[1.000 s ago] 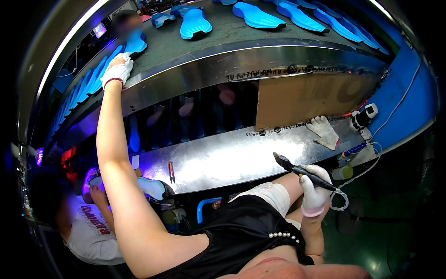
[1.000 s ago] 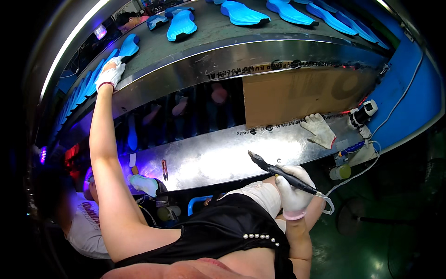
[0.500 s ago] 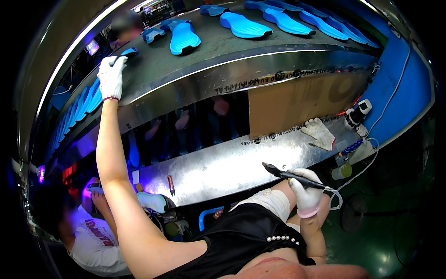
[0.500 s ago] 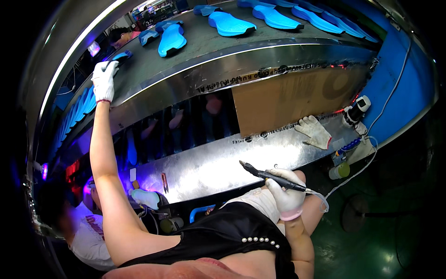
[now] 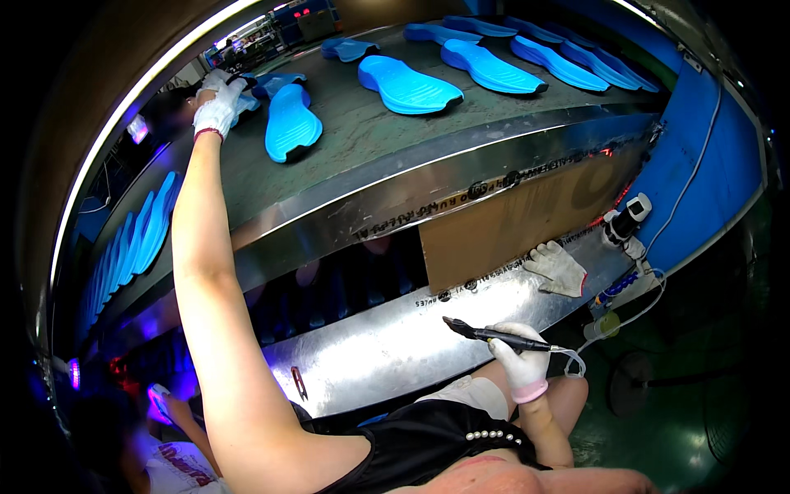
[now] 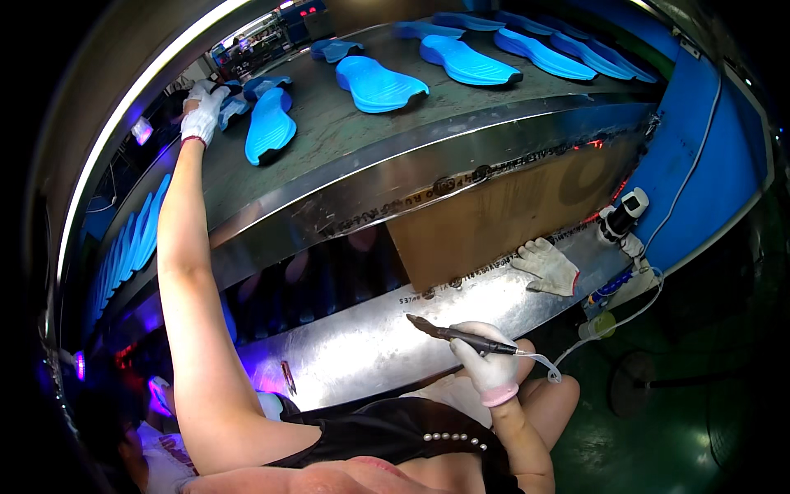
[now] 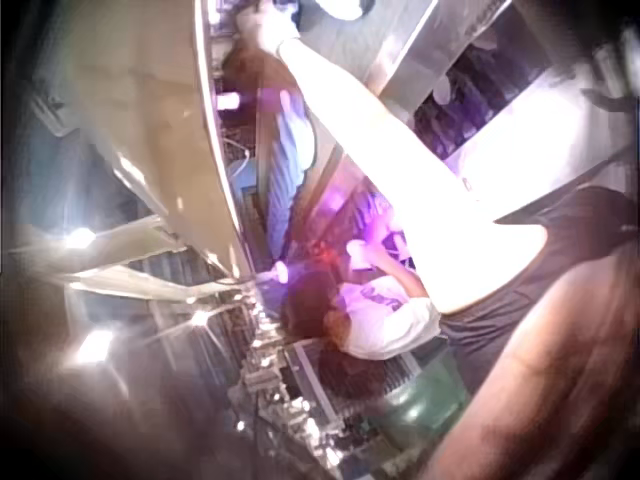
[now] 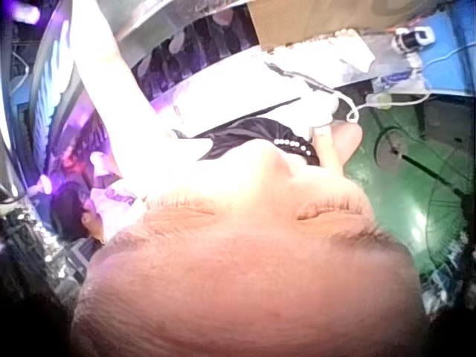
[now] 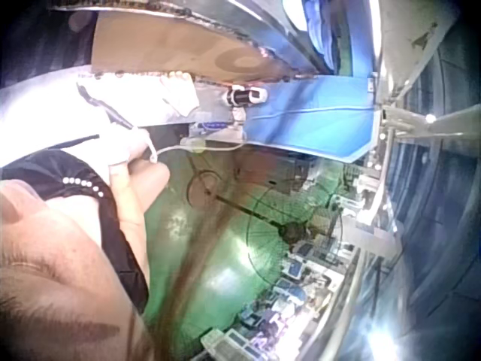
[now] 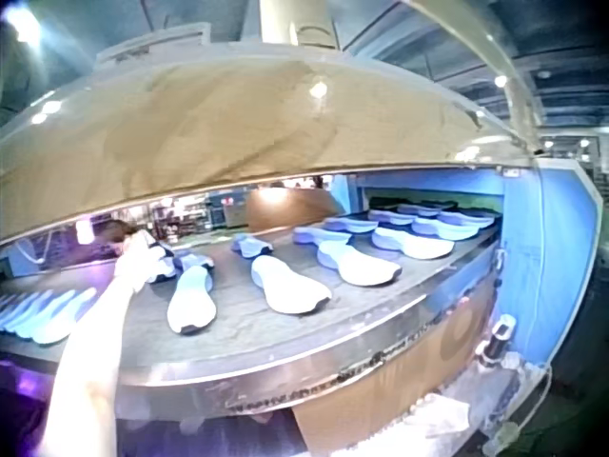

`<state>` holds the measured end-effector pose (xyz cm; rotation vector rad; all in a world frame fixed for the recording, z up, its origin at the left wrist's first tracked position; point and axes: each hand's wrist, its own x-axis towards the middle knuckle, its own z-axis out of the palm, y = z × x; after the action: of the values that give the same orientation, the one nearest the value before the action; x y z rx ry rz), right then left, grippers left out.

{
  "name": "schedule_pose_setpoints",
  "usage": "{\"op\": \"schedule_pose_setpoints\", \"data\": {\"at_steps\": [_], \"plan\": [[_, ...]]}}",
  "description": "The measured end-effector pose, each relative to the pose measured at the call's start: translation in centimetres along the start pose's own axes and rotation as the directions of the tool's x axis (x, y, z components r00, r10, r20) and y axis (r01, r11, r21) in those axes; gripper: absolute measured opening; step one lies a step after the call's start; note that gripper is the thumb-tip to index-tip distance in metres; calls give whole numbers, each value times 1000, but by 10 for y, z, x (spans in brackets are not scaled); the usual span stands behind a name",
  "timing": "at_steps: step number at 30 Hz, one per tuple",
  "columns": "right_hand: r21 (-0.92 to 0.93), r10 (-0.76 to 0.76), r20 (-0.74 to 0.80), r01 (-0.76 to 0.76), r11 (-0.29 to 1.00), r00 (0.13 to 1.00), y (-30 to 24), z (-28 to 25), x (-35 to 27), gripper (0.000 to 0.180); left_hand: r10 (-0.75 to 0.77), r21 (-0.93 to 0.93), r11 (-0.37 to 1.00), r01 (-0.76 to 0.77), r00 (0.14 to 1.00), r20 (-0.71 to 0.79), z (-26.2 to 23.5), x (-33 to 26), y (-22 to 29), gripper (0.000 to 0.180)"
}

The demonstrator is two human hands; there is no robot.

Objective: The person uses a brush to apply a substance to blue shoe soles one at a time, then places each sole onto a conveyor belt.

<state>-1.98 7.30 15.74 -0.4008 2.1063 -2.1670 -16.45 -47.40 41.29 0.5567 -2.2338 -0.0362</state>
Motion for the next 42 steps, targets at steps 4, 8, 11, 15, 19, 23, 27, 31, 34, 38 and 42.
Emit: {"op": "schedule_pose_setpoints", "data": {"at_steps": [4,8,11,15,19,23,27,31,34,38,42], "plan": [[33,19,-10,-19,999,1000,2,1,10,21,-38,-87,995,50,990,133,31,6,5,44],[41,45,-37,-43,998,998,6,3,13,20,10,-129,991,18,977,214,41,10,25,42],[26,36,-45,-35,999,998,5,4,13,20,5,-125,992,12,990,139,51,16,17,44],[5,40,-54,-40,999,998,0,6,10,20,-94,-294,950,105,994,49,26,3,7,38],[60,70,-51,-67,996,996,4,3,5,29,-106,-700,713,42,993,-49,-17,-16,10,26],[250,-3,-229,62,966,973,8,-7,6,25,126,-541,790,-287,941,-316,-81,-109,86,22],[242,28,-448,91,966,894,16,-37,3,21,320,-477,679,-558,810,-492,-106,-247,143,20],[281,93,-577,90,956,811,10,-64,-5,22,705,-791,284,-542,677,-211,-90,-381,171,23],[165,32,-590,81,983,807,22,-88,-13,19,641,-889,230,-397,749,-168,-12,-488,199,31],[136,128,-522,-65,989,843,57,-89,-12,18,555,-904,425,30,780,287,46,-562,216,29],[-187,143,-445,-248,951,884,104,-71,16,25,322,-781,246,574,712,624,56,-570,216,34]]}}
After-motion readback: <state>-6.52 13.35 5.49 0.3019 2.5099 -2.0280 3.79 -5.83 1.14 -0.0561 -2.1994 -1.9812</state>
